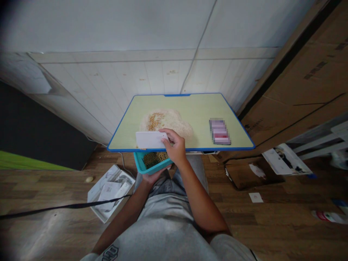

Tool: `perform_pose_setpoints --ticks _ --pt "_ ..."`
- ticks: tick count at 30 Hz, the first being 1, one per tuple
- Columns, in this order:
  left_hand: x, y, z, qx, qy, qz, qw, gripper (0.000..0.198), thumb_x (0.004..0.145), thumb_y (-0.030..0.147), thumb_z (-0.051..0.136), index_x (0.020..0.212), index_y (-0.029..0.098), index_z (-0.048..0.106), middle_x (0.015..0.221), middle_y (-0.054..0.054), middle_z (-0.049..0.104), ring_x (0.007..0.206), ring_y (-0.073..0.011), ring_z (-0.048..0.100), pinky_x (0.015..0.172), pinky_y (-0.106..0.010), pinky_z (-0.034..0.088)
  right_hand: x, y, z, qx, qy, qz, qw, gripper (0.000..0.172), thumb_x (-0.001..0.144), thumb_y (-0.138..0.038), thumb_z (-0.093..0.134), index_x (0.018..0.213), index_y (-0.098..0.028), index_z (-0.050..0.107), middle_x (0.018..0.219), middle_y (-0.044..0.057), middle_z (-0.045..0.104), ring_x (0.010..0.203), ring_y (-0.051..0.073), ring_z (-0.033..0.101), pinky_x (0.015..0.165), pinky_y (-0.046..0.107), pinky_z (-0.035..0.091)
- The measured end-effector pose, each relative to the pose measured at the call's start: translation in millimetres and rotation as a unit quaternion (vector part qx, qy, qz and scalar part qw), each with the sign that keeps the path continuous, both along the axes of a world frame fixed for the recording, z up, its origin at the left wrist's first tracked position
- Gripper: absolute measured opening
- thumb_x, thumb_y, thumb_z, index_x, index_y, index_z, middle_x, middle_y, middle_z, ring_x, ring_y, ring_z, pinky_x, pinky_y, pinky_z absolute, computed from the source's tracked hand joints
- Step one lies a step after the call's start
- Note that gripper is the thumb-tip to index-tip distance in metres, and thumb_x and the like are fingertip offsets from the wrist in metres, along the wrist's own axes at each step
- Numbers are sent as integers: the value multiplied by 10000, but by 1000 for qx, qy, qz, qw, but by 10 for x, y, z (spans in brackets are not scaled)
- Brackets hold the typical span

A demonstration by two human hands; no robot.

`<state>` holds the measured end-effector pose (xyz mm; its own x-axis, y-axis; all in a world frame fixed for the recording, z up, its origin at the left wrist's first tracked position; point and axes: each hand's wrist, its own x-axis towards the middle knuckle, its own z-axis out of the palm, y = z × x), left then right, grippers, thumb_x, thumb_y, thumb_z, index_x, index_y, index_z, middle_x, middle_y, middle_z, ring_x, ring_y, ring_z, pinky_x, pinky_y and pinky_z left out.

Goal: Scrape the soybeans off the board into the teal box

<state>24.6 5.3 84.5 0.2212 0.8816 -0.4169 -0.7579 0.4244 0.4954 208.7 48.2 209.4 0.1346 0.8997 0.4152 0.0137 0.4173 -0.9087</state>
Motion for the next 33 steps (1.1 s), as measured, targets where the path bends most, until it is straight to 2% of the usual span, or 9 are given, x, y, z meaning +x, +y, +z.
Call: perform_pose_setpoints --ticks 8,13,17,22,28,33 --pt "-8 10 34 -2 -19 1 1000 908 886 794 1021 1659 329 922 1876 -125 790 1812 -646 654 1283 -900 721 -43 24 7 13 -2 -3 1000 356 1012 -469 871 1292 -257 930 892 16 801 758 205 686 715 310 584" --pt "-4 7 80 9 -5 1 1000 846 939 806 981 1632 324 935 1891 -125 779 1829 -628 640 1283 -864 735 -127 61 -33 43 12 -24 999 348 1046 -488 866 1310 -273 939 1133 80 925 992 260 858 936 370 741" --pt "-8 16 92 25 6 -5 1000 903 880 874 1008 1614 353 927 1927 -108 751 1865 -629 600 1267 -830 757 -178 70 -81 49 -9 -26 998 328 1060 -435 832 1325 -279 948 1152 82 946 1051 278 897 1015 400 762" --pt "-18 42 56 34 -13 0 999 961 827 867 1065 1621 343 936 1932 -118 743 1871 -642 586 1266 -842 754 -194 71 -123 53 -18 -22 998 324 1059 -379 811 1333 -273 949 1180 83 959 1067 277 911 1009 392 766" --pt "-35 50 -31 35 -26 6 999 926 914 860 1016 1681 350 929 1891 -120 781 1874 -628 589 1326 -887 698 -216 68 -124 56 -10 -14 998 334 1057 -365 811 1344 -272 952 1209 85 971 1069 272 923 1034 402 780" --pt "-38 37 -28 41 -25 13 999 912 893 858 1051 1634 334 954 1921 -111 757 1899 -651 542 1351 -878 682 -231 56 -107 46 -2 -10 999 323 1031 -391 848 1311 -282 968 1241 84 985 1023 256 908 979 375 772"
